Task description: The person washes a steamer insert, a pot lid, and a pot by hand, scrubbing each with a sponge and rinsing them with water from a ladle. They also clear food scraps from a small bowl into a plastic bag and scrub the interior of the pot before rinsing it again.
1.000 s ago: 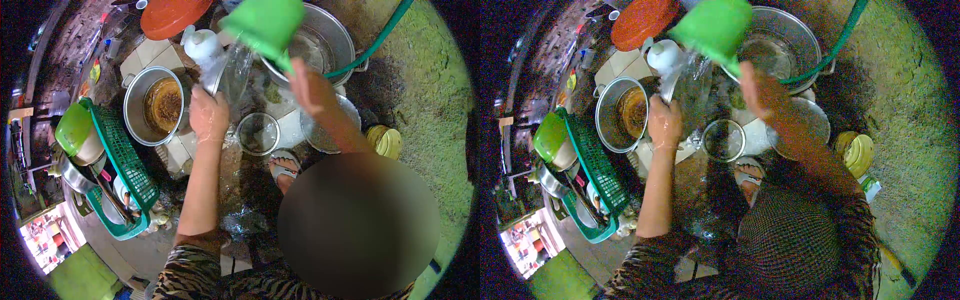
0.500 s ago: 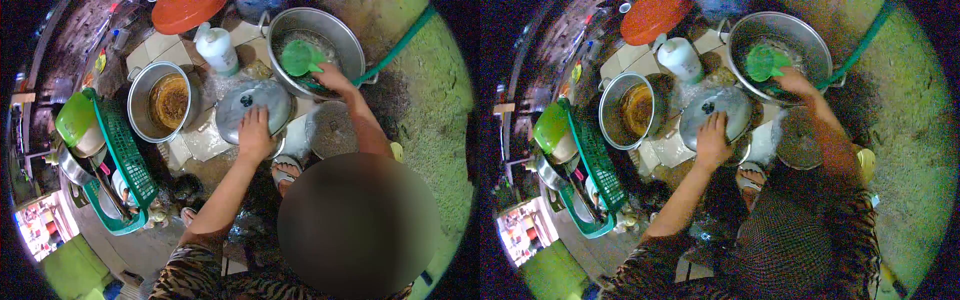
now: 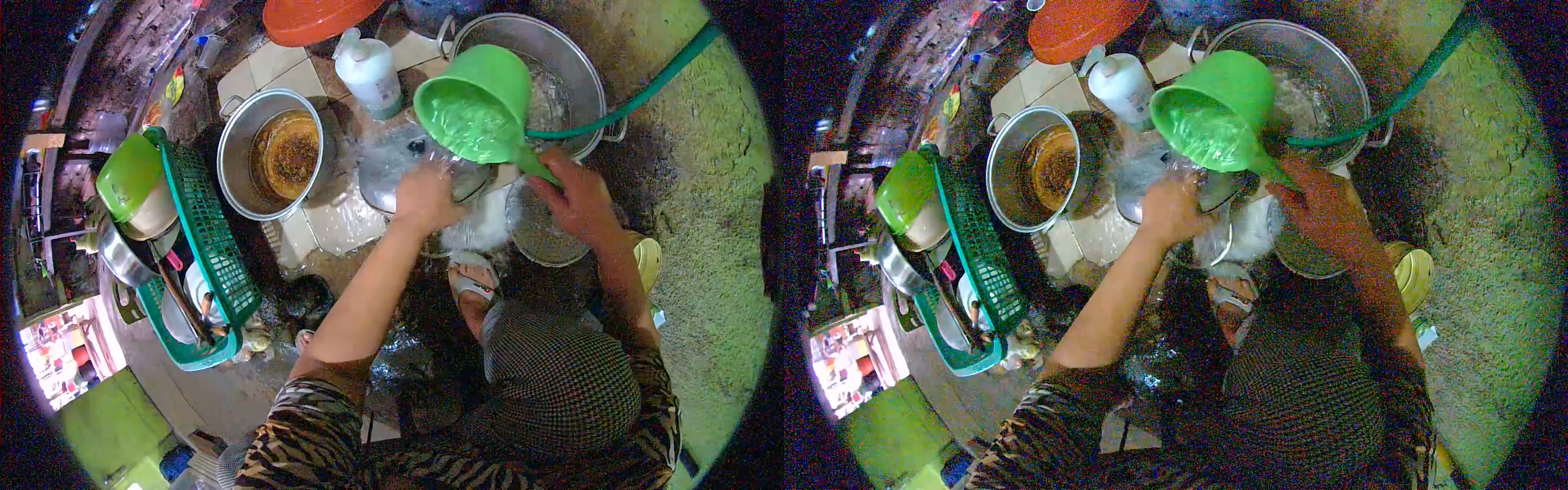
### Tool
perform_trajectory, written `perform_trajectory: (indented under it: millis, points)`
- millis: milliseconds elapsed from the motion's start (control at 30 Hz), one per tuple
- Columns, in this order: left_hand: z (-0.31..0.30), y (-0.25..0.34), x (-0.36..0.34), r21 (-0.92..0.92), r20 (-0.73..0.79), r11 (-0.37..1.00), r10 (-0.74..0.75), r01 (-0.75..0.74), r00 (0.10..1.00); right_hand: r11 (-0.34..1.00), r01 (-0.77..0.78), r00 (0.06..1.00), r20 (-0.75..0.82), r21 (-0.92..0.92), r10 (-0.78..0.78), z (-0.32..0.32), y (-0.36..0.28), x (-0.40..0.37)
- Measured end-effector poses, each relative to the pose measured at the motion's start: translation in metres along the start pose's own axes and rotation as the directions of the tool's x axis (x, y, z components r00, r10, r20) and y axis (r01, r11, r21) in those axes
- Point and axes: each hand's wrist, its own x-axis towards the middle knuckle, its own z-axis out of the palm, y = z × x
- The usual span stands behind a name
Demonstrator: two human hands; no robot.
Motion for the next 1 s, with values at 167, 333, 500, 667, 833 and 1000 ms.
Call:
perform_trajectory:
  millis: [167, 333, 500, 667, 833, 1000]
  points:
    - [0.019, -0.004, -0.015, 0.021, -0.107, 0.999, 0.045, -0.043, 0.993, 0.995, 0.002, 1.000, 0.020, -0.105, 0.000, 0.016, -0.016, 0.011]
    - [0.060, -0.015, -0.038, -0.168, -0.253, 0.985, -0.068, 0.025, 0.965, 0.982, 0.012, 0.984, -0.174, -0.188, -0.045, 0.027, 0.000, 0.024]
    - [0.038, -0.046, -0.039, -0.230, -0.561, 0.971, -0.072, -0.072, 0.824, 0.863, -0.408, 0.911, -0.199, -0.297, 0.362, 0.069, 0.114, 0.071]
    - [-0.015, -0.091, -0.046, -0.893, -0.424, 0.415, -0.651, -0.172, 0.630, 0.831, -0.481, 0.827, 0.171, -0.280, 0.536, 0.126, 0.159, 0.106]
    - [0.051, -0.131, -0.064, -0.999, -0.031, 0.014, -0.690, -0.029, 0.723, 0.819, -0.486, 0.874, 0.154, 0.304, 0.462, 0.103, 0.139, 0.087]
    - [0.087, -0.094, -0.056, -0.779, 0.351, -0.603, -0.649, -0.174, 0.675, 0.311, -0.401, 0.830, 0.197, 0.862, 0.522, 0.046, 0.072, 0.027]
